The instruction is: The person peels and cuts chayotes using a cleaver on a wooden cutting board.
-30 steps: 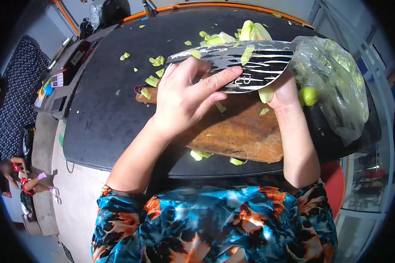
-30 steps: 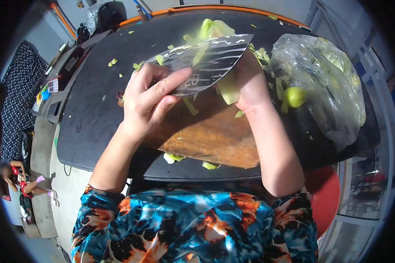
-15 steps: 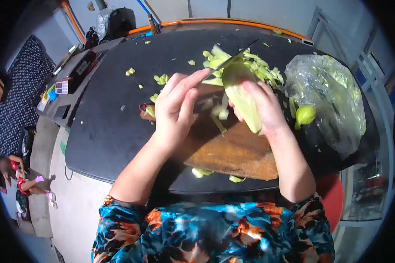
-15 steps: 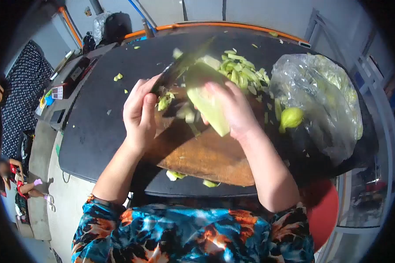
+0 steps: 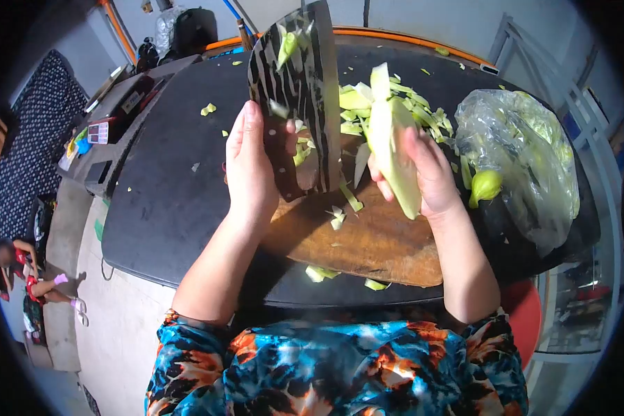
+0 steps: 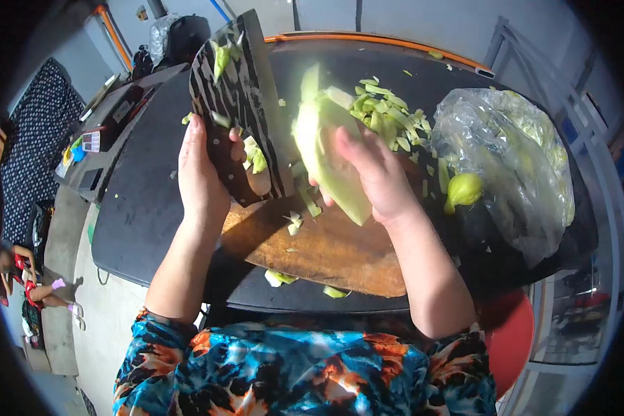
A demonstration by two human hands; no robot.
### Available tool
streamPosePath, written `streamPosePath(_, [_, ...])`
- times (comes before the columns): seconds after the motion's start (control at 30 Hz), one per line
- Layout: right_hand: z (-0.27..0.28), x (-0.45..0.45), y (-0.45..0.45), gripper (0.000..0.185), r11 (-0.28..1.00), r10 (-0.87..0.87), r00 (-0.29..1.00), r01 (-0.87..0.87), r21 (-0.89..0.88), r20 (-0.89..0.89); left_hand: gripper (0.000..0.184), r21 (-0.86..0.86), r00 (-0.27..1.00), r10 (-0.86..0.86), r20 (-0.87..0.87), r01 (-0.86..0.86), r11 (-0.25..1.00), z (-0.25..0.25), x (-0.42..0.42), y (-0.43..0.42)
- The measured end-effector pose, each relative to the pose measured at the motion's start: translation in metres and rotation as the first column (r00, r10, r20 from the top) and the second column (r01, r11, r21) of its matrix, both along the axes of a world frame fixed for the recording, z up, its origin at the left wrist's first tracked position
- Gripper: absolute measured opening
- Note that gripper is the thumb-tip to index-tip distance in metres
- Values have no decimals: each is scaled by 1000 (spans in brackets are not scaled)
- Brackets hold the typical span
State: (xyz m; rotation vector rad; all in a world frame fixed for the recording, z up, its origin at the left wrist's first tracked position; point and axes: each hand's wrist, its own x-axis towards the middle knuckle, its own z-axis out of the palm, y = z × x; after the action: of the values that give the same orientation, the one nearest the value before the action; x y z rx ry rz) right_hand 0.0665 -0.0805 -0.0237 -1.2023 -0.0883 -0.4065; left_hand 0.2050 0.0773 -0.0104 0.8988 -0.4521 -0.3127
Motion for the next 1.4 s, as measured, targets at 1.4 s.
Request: streamPosePath(1.4, [2, 0, 8, 49, 528, -246, 929, 367, -766, 276, 60, 256, 555, -76, 828, -255, 932, -15, 0, -1])
